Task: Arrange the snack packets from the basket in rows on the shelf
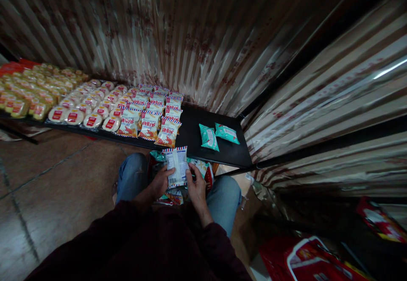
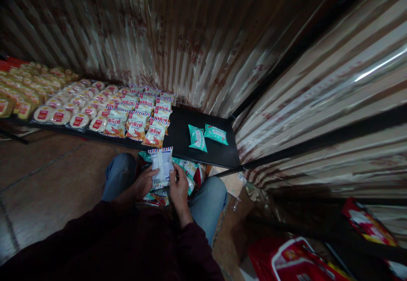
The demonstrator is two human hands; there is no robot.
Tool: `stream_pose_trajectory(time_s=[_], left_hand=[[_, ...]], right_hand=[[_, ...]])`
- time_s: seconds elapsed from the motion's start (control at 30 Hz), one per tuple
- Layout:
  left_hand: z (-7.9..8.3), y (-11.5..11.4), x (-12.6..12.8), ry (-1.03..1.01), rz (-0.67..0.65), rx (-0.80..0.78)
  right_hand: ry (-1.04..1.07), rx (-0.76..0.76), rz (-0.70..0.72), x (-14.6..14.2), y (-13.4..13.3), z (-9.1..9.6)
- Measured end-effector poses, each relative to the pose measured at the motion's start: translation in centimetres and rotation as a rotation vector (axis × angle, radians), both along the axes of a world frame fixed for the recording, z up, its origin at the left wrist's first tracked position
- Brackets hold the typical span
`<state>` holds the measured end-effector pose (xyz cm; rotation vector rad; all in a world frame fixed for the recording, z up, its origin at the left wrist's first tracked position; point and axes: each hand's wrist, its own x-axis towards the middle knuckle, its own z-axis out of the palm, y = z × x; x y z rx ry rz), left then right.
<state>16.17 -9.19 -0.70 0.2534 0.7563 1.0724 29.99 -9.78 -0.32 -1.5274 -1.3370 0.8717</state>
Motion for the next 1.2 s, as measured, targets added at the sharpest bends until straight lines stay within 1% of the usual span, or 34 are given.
stream_pose_trajectory(time_s=[0.13, 0.23, 0.33, 0.4, 0.47, 0.6, 0.7, 0.8, 0.9, 1.03, 1.1, 1.2], left_hand=[[-0.6, 0.0, 0.0, -0.046, -0.026, 0.021], [-1.0, 0.1, 0.0, -0.093, -0.043, 0.036], [-1.6, 0.1, 0.1, -0.113, -0.030, 0.040], [-1.9, 0.2, 0.1, -0.117, -0.024, 0.043], [-2.2, 0.2, 0.1, -0.106, -0.006, 0.040], [-1.9, 0.1, 0.0, -0.081, 0.014, 0.000], [-1.2, 0.0, 0.1, -0.121, -0.004, -0.040], [-0.8, 0.0, 0.2, -0.167, 0.001, -0.058], [-0.9, -0.1, 0.2, -0.186, 0.014, -0.050], [-1.4, -0.3, 0.0, -0.207, -0.020, -0.045], [-1.5, -0.4, -0.1, -0.205, -0.036, -0.036], [-1.1, -0.3, -0.2, -0.142, -0.054, 0.004]], right_hand=[[0.015, -0.002, 0.005, 0.0, -0.1, -0.1], [-0.009, 0.029, 0.005, 0.0, 0.0, -0.2], [-0.159, 0.139, 0.002, 0.0, 0.1, 0.0], [-0.269, 0.229, 0.029, 0.0, 0.1, 0.2], [-0.313, 0.272, 0.065, -0.1, 0.1, 0.4], [-0.270, 0.247, 0.063, -0.1, 0.1, 0.3], [-0.247, 0.235, 0.059, 0.0, 0.0, 0.3], [-0.276, 0.267, 0.096, 0.0, -0.1, 0.4], [-0.309, 0.314, 0.092, -0.1, -0.2, 0.5], [-0.369, 0.348, 0.101, -0.3, -0.3, 0.6], [-0.390, 0.351, 0.115, -0.4, -0.2, 0.7], [-0.385, 0.328, 0.119, -0.4, -0.3, 0.9]])
